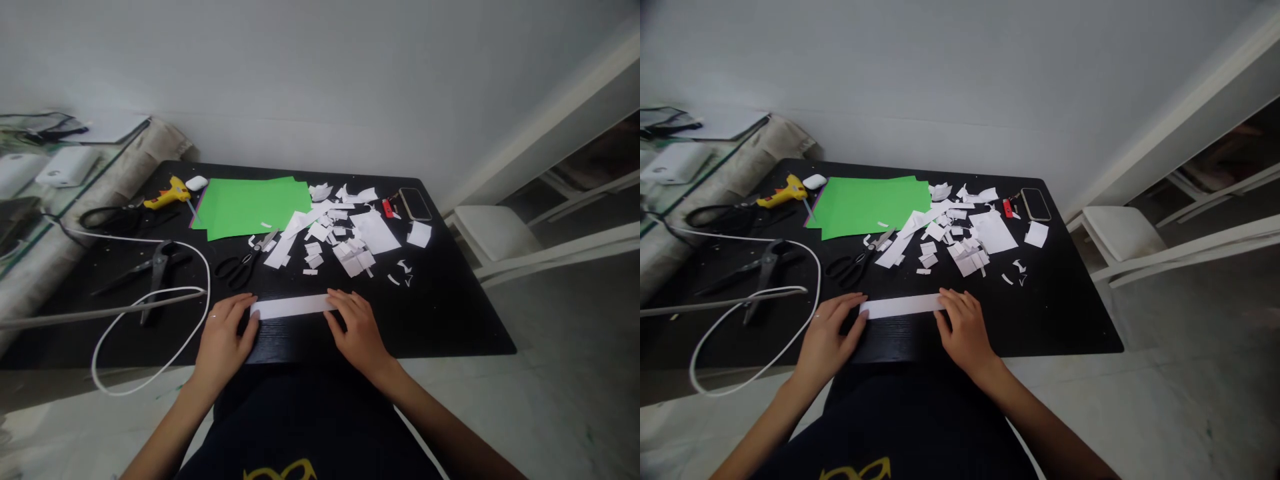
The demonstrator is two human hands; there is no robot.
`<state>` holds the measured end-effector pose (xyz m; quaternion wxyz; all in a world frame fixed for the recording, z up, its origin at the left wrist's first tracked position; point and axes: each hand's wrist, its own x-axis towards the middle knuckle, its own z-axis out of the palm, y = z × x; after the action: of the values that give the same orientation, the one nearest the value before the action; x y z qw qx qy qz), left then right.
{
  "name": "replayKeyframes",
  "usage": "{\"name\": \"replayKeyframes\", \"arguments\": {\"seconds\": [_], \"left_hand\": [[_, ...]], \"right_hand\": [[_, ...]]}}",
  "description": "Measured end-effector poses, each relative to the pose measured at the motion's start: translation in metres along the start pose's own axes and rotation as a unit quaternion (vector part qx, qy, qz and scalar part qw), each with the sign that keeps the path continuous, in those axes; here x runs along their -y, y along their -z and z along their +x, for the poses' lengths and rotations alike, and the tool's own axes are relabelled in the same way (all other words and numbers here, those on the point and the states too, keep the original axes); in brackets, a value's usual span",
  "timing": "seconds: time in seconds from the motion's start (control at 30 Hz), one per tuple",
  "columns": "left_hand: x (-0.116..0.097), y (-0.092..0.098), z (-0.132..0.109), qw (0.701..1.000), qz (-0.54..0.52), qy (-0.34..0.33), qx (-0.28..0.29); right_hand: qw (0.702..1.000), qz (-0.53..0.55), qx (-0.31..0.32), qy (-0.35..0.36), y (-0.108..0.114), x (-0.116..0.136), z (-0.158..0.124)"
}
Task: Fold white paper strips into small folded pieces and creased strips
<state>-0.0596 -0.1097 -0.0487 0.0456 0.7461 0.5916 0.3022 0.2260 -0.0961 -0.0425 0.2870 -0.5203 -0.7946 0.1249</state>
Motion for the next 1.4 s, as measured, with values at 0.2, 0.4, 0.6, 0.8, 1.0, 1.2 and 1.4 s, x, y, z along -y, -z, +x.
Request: {"name": "replayKeyframes", "arguments": {"seconds": [0.2,0.4,0.6,0.8,1.0,1.2,1.4], "left_hand": [[0.002,-0.001,-0.001,1.000,0.005,0.000,0.013],[0.002,-0.003,0.000,1.000,-0.003,0.003,0.013],[0.004,-0.003,0.000,1.000,-0.001,0.000,0.021],[0.004,-0.003,-0.001,1.000,-0.003,-0.005,0.017],[0.003,-0.003,-0.001,1.000,0.012,-0.010,0.019],[0.000,-0.004,-0.002,1.000,0.015,-0.004,0.001],[0.000,-0.005,-0.003,1.000,0.019,-0.002,-0.013]], "right_hand": [[1.000,0.008,-0.020,-0.012,0.001,-0.001,0.000],[0.995,0.054,0.070,-0.051,0.008,0.006,0.018],[0.982,0.100,0.161,-0.001,-0.008,0.037,0.049],[0.979,0.073,0.191,-0.020,-0.032,0.057,0.057],[0.982,0.088,0.169,0.008,-0.033,0.053,0.051],[0.991,0.069,0.107,0.036,-0.041,0.053,0.038],[0.993,0.076,0.083,0.031,-0.047,0.051,0.036]]}}
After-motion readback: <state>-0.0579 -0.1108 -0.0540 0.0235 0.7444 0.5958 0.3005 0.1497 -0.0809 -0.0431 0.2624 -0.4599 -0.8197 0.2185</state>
